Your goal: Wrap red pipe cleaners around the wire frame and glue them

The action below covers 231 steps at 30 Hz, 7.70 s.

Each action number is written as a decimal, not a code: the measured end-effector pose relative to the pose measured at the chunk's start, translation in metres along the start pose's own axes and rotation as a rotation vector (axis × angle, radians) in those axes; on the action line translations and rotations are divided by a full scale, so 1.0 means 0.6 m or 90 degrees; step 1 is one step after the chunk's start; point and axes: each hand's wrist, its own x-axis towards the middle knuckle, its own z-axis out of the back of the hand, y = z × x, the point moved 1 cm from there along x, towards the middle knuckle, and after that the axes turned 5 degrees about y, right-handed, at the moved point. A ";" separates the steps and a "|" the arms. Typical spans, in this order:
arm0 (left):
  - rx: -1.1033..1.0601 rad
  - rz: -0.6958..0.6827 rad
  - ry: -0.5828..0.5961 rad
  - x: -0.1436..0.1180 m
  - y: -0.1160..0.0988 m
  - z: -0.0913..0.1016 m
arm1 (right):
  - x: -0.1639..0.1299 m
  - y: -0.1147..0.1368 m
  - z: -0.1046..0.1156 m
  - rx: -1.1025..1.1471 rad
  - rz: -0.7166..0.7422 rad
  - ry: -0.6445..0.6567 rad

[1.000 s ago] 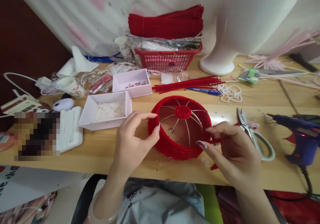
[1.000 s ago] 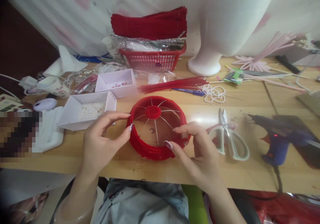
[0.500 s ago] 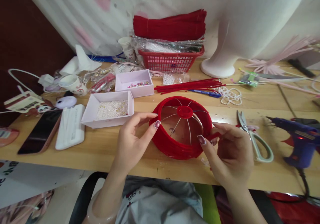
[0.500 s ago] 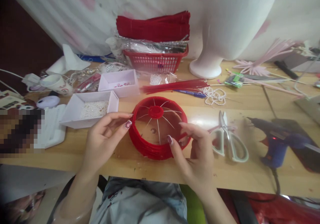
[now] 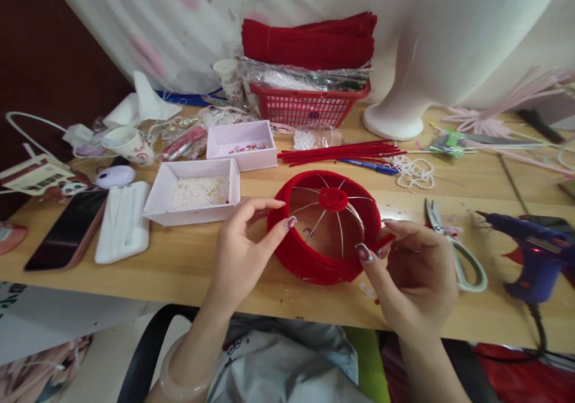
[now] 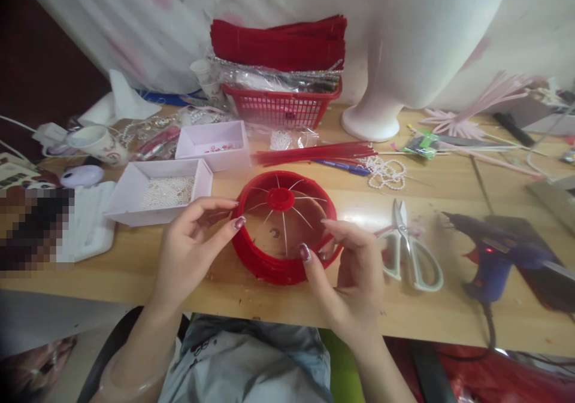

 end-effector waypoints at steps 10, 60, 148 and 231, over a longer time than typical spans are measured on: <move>0.009 -0.003 -0.015 0.001 0.003 -0.007 | 0.001 -0.010 -0.002 0.006 0.017 -0.002; 0.091 -0.064 -0.168 -0.021 -0.037 0.029 | -0.012 -0.041 0.008 -0.128 0.069 -0.007; 0.204 -0.183 0.348 0.030 -0.213 0.007 | -0.009 -0.046 -0.003 -0.105 0.117 -0.015; 0.036 -0.076 -0.159 0.230 -0.457 0.237 | -0.014 -0.077 -0.012 -0.099 0.108 -0.056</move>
